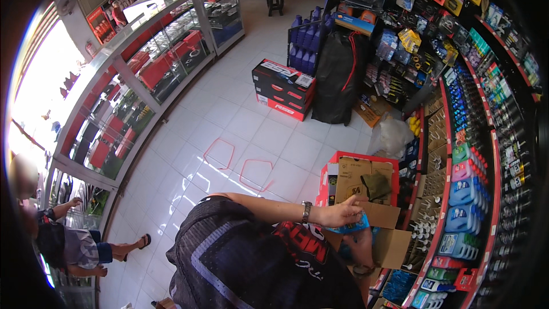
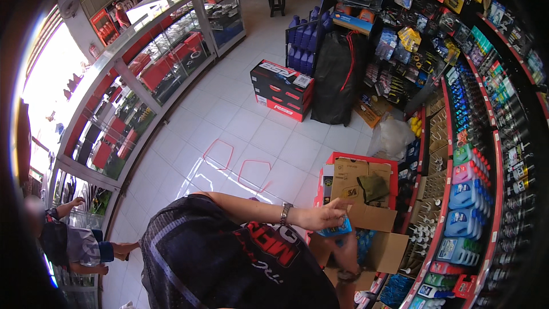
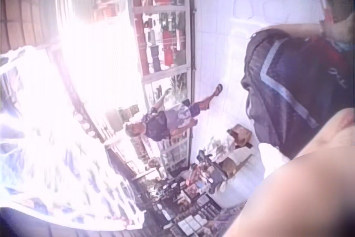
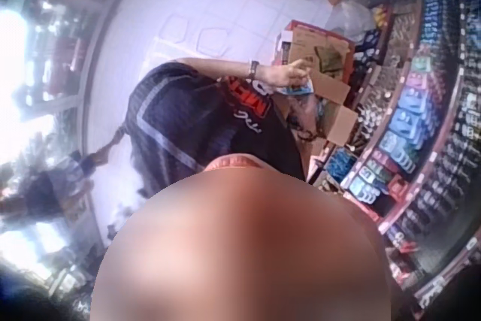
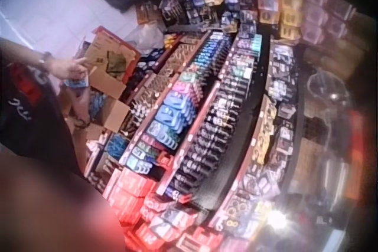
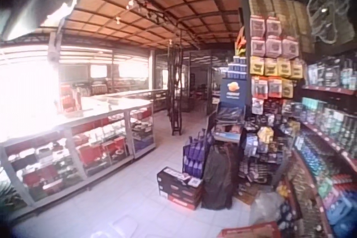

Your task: The person repeatedly picks small blue lanyard segments from a cardboard box, aligns and joins them end-to-end, and places the assembled lanyard back into the box. The process is repeated multiple times in a retail store aisle.

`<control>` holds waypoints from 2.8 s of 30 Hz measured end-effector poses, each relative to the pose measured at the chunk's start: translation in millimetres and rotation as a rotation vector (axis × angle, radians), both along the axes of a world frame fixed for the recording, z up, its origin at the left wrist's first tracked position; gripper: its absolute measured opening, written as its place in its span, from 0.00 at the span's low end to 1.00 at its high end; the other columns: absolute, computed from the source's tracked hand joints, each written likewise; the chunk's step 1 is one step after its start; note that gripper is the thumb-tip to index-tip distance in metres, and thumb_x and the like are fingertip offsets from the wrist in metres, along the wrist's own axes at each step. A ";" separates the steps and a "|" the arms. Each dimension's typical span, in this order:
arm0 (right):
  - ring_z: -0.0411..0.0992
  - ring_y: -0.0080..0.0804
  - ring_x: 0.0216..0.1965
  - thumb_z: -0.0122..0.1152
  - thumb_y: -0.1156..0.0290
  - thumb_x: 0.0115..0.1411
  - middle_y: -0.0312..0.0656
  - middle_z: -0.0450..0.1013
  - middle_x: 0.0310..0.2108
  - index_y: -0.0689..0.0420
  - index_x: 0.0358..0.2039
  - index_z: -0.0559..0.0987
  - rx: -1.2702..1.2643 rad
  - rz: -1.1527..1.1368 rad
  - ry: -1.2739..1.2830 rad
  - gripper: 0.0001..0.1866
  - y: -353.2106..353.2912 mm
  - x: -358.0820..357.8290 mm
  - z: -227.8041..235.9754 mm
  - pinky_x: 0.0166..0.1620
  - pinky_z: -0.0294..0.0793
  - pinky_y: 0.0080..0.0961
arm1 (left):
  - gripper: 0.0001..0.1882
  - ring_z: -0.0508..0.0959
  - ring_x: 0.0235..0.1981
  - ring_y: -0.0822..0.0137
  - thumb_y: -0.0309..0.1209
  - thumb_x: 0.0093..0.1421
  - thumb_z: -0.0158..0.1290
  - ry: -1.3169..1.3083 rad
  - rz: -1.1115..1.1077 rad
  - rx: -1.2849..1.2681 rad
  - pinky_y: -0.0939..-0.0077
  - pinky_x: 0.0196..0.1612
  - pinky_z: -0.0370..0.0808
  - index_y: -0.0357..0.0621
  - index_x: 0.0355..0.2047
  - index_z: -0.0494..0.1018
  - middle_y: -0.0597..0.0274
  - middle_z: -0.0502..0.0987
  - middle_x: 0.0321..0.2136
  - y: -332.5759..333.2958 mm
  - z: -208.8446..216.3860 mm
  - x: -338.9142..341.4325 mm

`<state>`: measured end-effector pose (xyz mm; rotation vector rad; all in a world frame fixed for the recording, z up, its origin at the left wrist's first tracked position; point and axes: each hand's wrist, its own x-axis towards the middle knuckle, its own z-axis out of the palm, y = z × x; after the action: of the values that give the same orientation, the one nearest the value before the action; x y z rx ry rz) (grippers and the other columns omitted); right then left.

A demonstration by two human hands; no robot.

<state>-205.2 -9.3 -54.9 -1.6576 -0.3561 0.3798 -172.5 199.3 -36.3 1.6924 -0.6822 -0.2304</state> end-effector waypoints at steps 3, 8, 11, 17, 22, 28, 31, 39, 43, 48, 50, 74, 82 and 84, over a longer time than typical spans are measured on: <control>0.71 0.21 0.37 0.62 0.71 0.59 0.38 0.74 0.38 0.65 0.46 0.71 -0.088 -0.082 0.033 0.18 29.2 1.4 38.8 0.37 0.72 0.19 | 0.19 0.56 0.64 0.56 0.33 0.67 0.44 0.127 -0.058 -0.298 0.61 0.64 0.56 0.41 0.56 0.61 0.48 0.46 0.64 -7.4 -9.2 -0.1; 0.73 0.23 0.29 0.60 0.70 0.60 0.39 0.73 0.35 0.63 0.43 0.73 0.142 -0.487 0.184 0.14 17.4 4.3 63.4 0.23 0.74 0.18 | 0.22 0.66 0.57 0.64 0.39 0.69 0.42 0.312 -0.331 -0.067 0.67 0.59 0.63 0.40 0.58 0.59 0.50 0.68 0.53 11.0 -2.9 10.7; 0.75 0.27 0.33 0.58 0.71 0.61 0.41 0.73 0.36 0.63 0.45 0.73 0.198 -0.177 0.321 0.14 -22.1 2.9 90.2 0.26 0.76 0.21 | 0.17 0.70 0.33 0.72 0.39 0.68 0.45 0.207 -0.505 -0.023 0.72 0.38 0.68 0.34 0.39 0.70 0.60 0.73 0.29 21.0 15.7 21.3; 0.73 0.31 0.43 0.52 0.74 0.63 0.44 0.71 0.47 0.65 0.50 0.71 -0.081 0.288 0.501 0.15 -55.7 17.0 131.9 0.43 0.75 0.28 | 0.09 0.67 0.23 0.70 0.30 0.61 0.48 -0.036 -0.710 0.063 0.70 0.29 0.65 0.33 0.30 0.69 0.58 0.69 0.18 16.0 63.5 31.1; 0.71 0.19 0.34 0.56 0.69 0.62 0.40 0.76 0.34 0.65 0.40 0.77 -0.594 0.700 0.391 0.11 -21.7 30.9 141.3 0.37 0.70 0.21 | 0.09 0.74 0.25 0.62 0.29 0.60 0.50 -0.064 -0.817 0.203 0.67 0.30 0.68 0.34 0.32 0.71 0.55 0.75 0.21 5.5 87.2 26.3; 0.62 0.16 0.22 0.57 0.64 0.63 0.36 0.68 0.17 0.63 0.34 0.78 -0.552 0.661 0.313 0.13 -0.3 37.5 152.8 0.27 0.63 0.20 | 0.15 0.74 0.22 0.59 0.37 0.62 0.52 -0.119 -0.758 0.247 0.65 0.28 0.67 0.34 0.29 0.73 0.53 0.75 0.20 6.5 97.9 34.9; 0.62 0.16 0.20 0.56 0.65 0.63 0.36 0.68 0.17 0.63 0.32 0.76 -0.572 0.607 0.282 0.12 4.4 34.7 163.9 0.24 0.62 0.22 | 0.17 0.72 0.21 0.62 0.39 0.64 0.50 -0.102 -0.748 0.251 0.64 0.27 0.66 0.33 0.29 0.72 0.52 0.73 0.18 11.5 100.1 38.6; 0.71 0.19 0.24 0.50 0.67 0.66 0.36 0.73 0.22 0.65 0.29 0.75 -0.408 0.231 0.189 0.15 12.0 3.3 208.1 0.27 0.70 0.17 | 0.18 0.64 0.19 0.67 0.36 0.68 0.44 0.184 -0.698 0.100 0.69 0.26 0.64 0.32 0.27 0.68 0.53 0.68 0.16 20.1 131.1 33.4; 0.75 0.26 0.19 0.49 0.67 0.66 0.43 0.76 0.21 0.66 0.30 0.75 -0.371 0.151 0.046 0.14 12.4 -10.9 213.2 0.22 0.75 0.20 | 0.17 0.68 0.20 0.66 0.34 0.68 0.44 0.160 -0.660 0.021 0.71 0.27 0.67 0.32 0.27 0.68 0.54 0.69 0.17 30.3 152.9 17.4; 0.72 0.25 0.15 0.49 0.66 0.66 0.40 0.72 0.17 0.64 0.30 0.73 -0.259 -0.025 -0.029 0.14 5.2 -23.9 208.0 0.17 0.70 0.19 | 0.15 0.80 0.20 0.72 0.33 0.68 0.42 -0.012 -0.501 -0.079 0.80 0.22 0.77 0.35 0.32 0.74 0.60 0.81 0.26 33.9 175.0 7.3; 0.70 0.25 0.13 0.48 0.65 0.67 0.39 0.70 0.16 0.63 0.30 0.73 -0.167 -0.316 0.012 0.14 -9.5 -26.3 205.5 0.16 0.69 0.19 | 0.14 0.80 0.21 0.72 0.34 0.69 0.41 0.030 -0.345 -0.232 0.80 0.22 0.79 0.35 0.39 0.72 0.61 0.81 0.28 40.3 175.6 14.3; 0.76 0.28 0.34 0.62 0.62 0.58 0.45 0.75 0.39 0.60 0.52 0.70 -0.276 -0.263 -0.249 0.25 -1.8 -13.2 55.2 0.36 0.76 0.26 | 0.17 0.59 0.62 0.59 0.32 0.67 0.45 -0.002 -0.169 -0.102 0.64 0.63 0.55 0.42 0.54 0.70 0.54 0.55 0.64 -39.3 12.7 24.2; 0.73 0.21 0.40 0.56 0.65 0.63 0.39 0.72 0.46 0.60 0.53 0.71 0.066 0.037 0.325 0.20 -70.5 -7.5 89.7 0.35 0.77 0.19 | 0.16 0.74 0.36 0.74 0.38 0.67 0.45 0.527 -0.756 0.184 0.76 0.40 0.72 0.37 0.45 0.72 0.62 0.77 0.33 -6.4 14.0 45.9; 0.71 0.23 0.43 0.56 0.63 0.64 0.40 0.72 0.46 0.61 0.54 0.70 0.186 0.251 0.142 0.21 -75.0 1.4 95.4 0.42 0.75 0.23 | 0.16 0.73 0.27 0.76 0.38 0.68 0.45 0.288 -0.767 0.259 0.75 0.33 0.72 0.36 0.41 0.74 0.66 0.76 0.23 -2.3 29.9 49.3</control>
<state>-203.8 -84.3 40.5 -1.3988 -0.4796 0.6300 -123.1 197.0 -6.5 1.5194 -1.0892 -1.1185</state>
